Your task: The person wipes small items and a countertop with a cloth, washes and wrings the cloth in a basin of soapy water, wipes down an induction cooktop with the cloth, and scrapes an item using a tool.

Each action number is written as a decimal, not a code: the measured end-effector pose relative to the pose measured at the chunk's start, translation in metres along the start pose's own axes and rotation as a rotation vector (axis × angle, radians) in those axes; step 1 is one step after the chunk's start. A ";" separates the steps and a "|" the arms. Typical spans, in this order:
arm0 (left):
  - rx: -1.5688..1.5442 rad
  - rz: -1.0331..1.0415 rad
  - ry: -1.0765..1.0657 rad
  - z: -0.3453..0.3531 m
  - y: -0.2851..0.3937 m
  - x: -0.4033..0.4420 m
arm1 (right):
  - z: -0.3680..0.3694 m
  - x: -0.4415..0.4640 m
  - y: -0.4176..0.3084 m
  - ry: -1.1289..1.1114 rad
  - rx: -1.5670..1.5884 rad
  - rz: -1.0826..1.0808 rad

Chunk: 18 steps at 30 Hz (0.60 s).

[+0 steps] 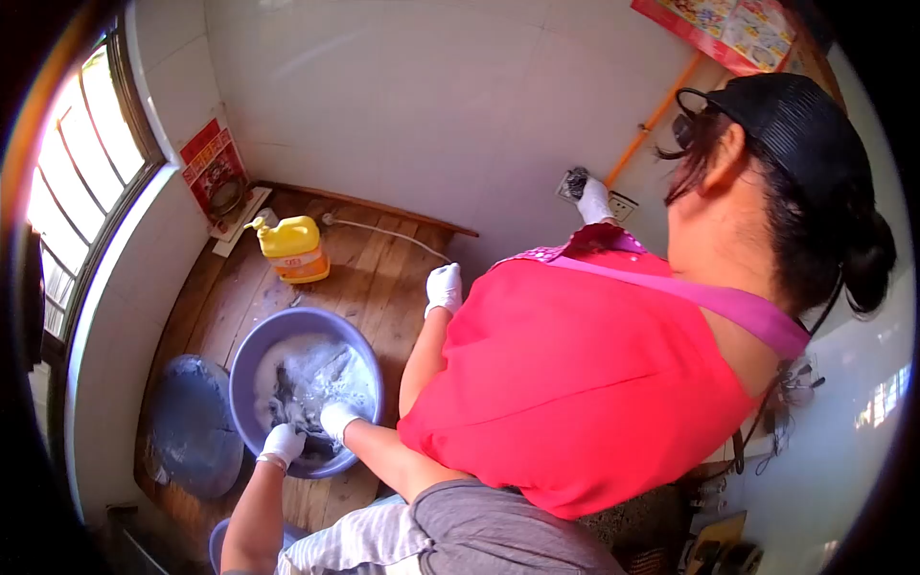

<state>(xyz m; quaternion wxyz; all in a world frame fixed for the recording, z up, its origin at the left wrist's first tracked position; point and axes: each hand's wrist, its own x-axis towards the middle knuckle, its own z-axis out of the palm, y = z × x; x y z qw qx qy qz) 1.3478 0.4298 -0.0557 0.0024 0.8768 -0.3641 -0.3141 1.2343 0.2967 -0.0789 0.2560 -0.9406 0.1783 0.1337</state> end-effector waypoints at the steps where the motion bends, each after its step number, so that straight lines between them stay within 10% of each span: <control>1: 0.013 -0.003 -0.019 0.012 -0.010 0.007 | 0.009 0.009 0.006 0.126 0.113 0.157; 5: -0.529 -0.054 0.171 0.038 -0.034 0.040 | -0.039 0.010 0.002 0.053 0.480 0.120; 7: -1.365 -0.215 0.006 0.020 -0.024 0.028 | -0.080 -0.015 -0.025 -0.005 0.856 0.030; 11: -1.903 -0.190 -0.302 -0.044 0.025 -0.019 | -0.126 -0.049 -0.065 -0.063 1.391 -0.048; 14: -3.056 -0.304 -1.401 -0.039 -0.002 -0.020 | -0.141 -0.050 -0.075 0.108 1.431 -0.169; 16: -3.229 -0.348 -1.617 -0.047 0.010 -0.030 | -0.132 -0.039 -0.075 0.115 1.644 -0.192; 18: -2.862 -0.018 -0.977 -0.052 0.025 -0.043 | -0.116 -0.029 -0.071 0.120 1.587 -0.223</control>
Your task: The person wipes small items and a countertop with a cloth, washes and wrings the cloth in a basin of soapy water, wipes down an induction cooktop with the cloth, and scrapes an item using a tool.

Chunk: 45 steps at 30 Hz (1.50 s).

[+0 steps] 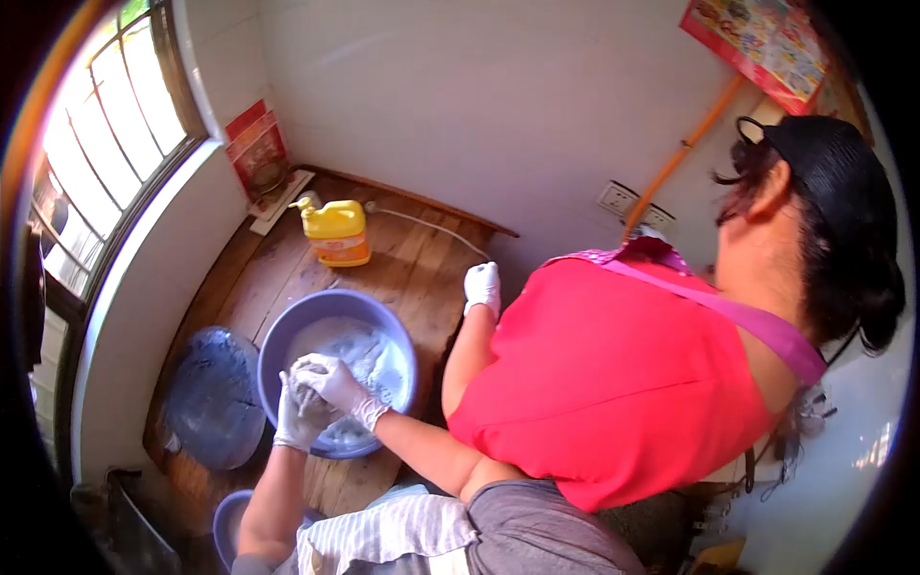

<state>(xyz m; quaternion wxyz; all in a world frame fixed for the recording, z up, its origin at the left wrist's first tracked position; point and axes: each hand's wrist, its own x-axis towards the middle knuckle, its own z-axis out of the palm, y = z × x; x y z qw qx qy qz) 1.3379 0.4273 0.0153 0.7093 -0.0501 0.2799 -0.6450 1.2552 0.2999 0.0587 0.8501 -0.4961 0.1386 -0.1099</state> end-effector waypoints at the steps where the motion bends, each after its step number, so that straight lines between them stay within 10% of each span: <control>1: 0.736 0.310 0.108 0.000 -0.007 0.000 | -0.006 -0.005 -0.002 -0.036 -0.062 0.071; 3: 0.640 0.378 0.263 0.014 -0.022 0.002 | 0.001 -0.019 -0.012 -0.035 -0.389 -0.055; 5: 0.673 0.479 0.025 0.007 -0.016 0.011 | 0.006 -0.026 -0.009 -0.020 -1.047 -0.665; 7: 0.785 0.395 -0.156 -0.001 -0.006 0.016 | 0.004 -0.025 0.011 0.017 -1.054 -0.693; 10: -0.006 0.229 -0.316 -0.043 0.026 0.036 | 0.013 -0.019 0.020 0.166 -1.020 -0.782; 11: -0.274 0.109 -0.376 -0.043 0.026 0.039 | 0.013 -0.015 0.034 0.179 -0.940 -0.519; 13: 0.512 0.341 -0.231 -0.033 0.018 0.032 | 0.012 -0.001 0.060 0.203 -0.857 -0.267; 18: 0.756 0.454 0.167 -0.018 -0.010 0.032 | -0.005 0.024 0.076 0.470 -0.974 -0.606; 21: 0.848 0.490 0.362 -0.008 -0.023 0.032 | -0.011 0.025 0.039 0.335 -0.861 0.042; 24: 1.112 0.323 0.353 -0.050 0.021 0.019 | -0.030 0.027 0.035 0.330 -1.019 0.197; 27: 1.950 0.710 0.498 -0.057 0.017 0.018 | -0.073 0.027 0.065 0.341 -1.195 0.114; 32: 2.364 0.811 0.938 -0.040 0.062 0.008 | -0.074 0.002 0.051 0.182 -1.323 0.205; 39: 3.178 0.106 0.568 -0.057 0.061 0.020 | -0.073 0.006 0.108 -0.530 -1.739 0.238; 41: 3.242 -0.141 0.750 -0.054 0.049 0.024 | -0.090 0.014 0.114 -0.265 -1.971 0.075; 42: 3.226 -0.181 0.803 -0.053 0.046 0.028 | -0.088 0.021 0.106 -0.175 -1.916 0.366; 45: 2.907 0.217 0.629 -0.065 0.070 0.031 | -0.090 0.029 0.094 -0.356 -1.606 0.082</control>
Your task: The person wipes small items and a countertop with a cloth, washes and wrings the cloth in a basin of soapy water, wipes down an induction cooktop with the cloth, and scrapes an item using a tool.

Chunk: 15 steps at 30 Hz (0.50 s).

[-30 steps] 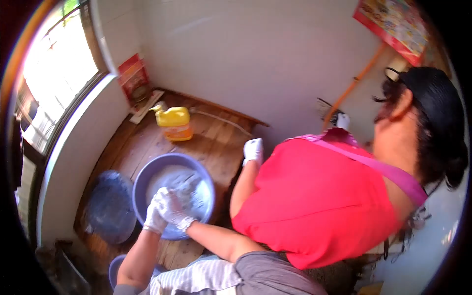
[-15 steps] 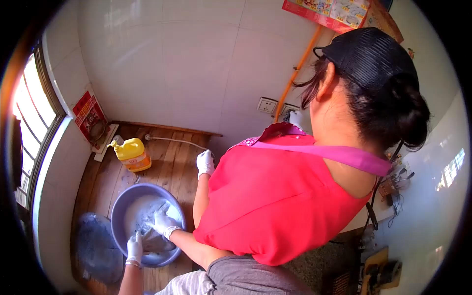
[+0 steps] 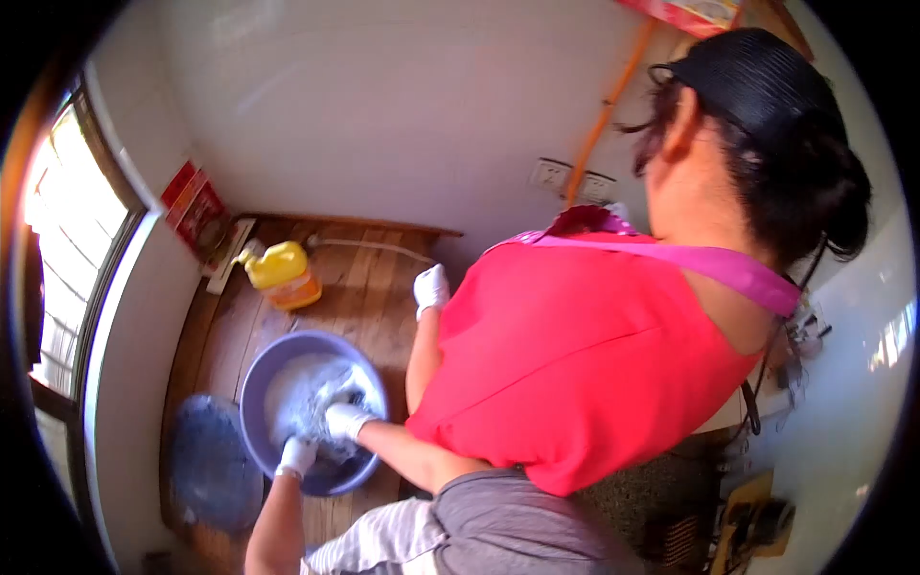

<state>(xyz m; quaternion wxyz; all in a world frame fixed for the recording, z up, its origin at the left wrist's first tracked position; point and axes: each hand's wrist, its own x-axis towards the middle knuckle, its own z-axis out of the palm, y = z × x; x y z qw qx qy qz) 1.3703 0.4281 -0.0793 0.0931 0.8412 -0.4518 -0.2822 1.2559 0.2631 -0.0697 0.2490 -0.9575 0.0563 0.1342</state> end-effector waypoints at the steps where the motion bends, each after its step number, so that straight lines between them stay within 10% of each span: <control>1: -0.218 0.028 0.090 0.001 -0.008 0.000 | 0.009 -0.004 0.004 0.259 0.182 -0.089; 3: -0.618 0.094 0.338 0.030 -0.043 0.013 | -0.012 -0.031 -0.010 0.489 0.332 -0.257; 5: -1.468 -0.440 0.066 -0.031 0.025 -0.029 | -0.042 -0.049 -0.023 0.673 0.272 -0.397; 8: -1.847 -0.334 -0.067 -0.017 0.018 -0.018 | -0.081 -0.048 -0.056 0.274 2.071 0.087; 11: -1.989 -0.436 -0.180 -0.076 0.072 -0.054 | -0.128 -0.051 -0.083 0.319 2.224 0.161; 15: -2.467 -0.041 -0.186 -0.072 0.079 -0.045 | -0.107 -0.035 -0.082 0.502 1.730 -0.046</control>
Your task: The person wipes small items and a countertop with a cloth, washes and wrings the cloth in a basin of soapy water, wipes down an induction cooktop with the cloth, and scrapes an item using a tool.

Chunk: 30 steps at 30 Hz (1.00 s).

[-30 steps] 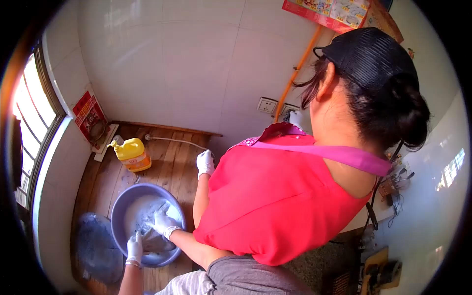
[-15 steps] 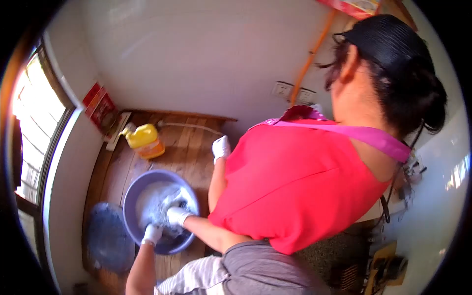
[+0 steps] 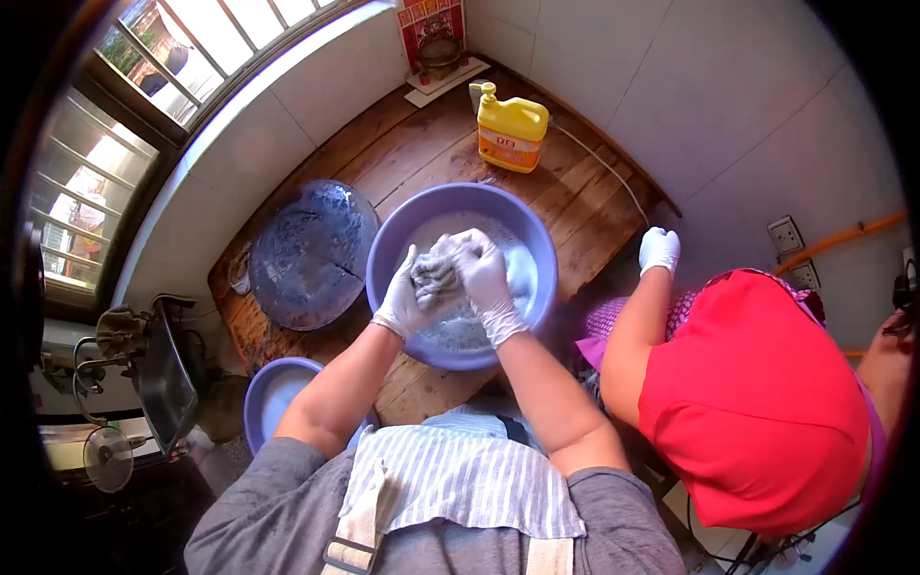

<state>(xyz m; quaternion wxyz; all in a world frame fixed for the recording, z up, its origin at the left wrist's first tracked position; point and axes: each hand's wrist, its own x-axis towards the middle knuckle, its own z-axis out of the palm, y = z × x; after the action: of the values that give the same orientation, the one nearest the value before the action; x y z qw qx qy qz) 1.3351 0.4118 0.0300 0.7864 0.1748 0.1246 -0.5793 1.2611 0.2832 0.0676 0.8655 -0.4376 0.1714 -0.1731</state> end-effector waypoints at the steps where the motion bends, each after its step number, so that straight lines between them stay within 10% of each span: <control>1: -0.001 0.000 -0.005 0.002 -0.002 0.002 | -0.004 -0.001 0.009 -0.114 -0.328 -0.219; 5: -0.069 0.076 -0.023 0.037 -0.009 -0.003 | 0.001 -0.029 0.016 -0.170 -0.975 -0.682; 10: -0.022 0.045 -0.218 0.002 -0.022 0.029 | -0.007 -0.016 0.048 0.003 -0.882 -0.672; 14: 0.183 0.161 0.245 0.013 -0.028 0.019 | -0.016 0.023 0.051 0.274 -0.934 -0.256; 19: 0.263 0.101 0.237 -0.009 -0.026 0.025 | -0.022 0.027 0.062 0.312 -0.775 0.006; 21: 0.166 0.138 0.333 -0.008 -0.010 0.020 | 0.005 -0.004 0.062 0.208 -0.484 -0.154; 22: -0.073 0.068 -0.063 -0.036 0.000 0.027 | 0.015 -0.015 0.073 0.172 -0.690 -0.329; 25: -0.335 -0.083 -0.288 -0.081 -0.006 0.054 | 0.017 -0.017 0.074 0.202 -0.926 -0.593; 26: -0.117 0.098 0.060 -0.028 -0.022 0.036 | 0.015 -0.007 0.067 0.270 -0.953 -0.698; 28: 0.109 0.269 0.422 0.010 -0.034 0.011 | -0.004 0.011 0.063 0.318 -0.866 -0.243; 30: 0.243 0.044 -0.049 -0.055 -0.022 0.012 | -0.030 0.026 0.067 0.426 -0.972 -0.093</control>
<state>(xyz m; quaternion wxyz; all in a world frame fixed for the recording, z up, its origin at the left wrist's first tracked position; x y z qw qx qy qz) 1.3180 0.4184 -0.0271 0.7748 0.2573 0.0305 -0.5767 1.2809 0.2876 -0.0076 0.5002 -0.7505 0.3843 -0.1972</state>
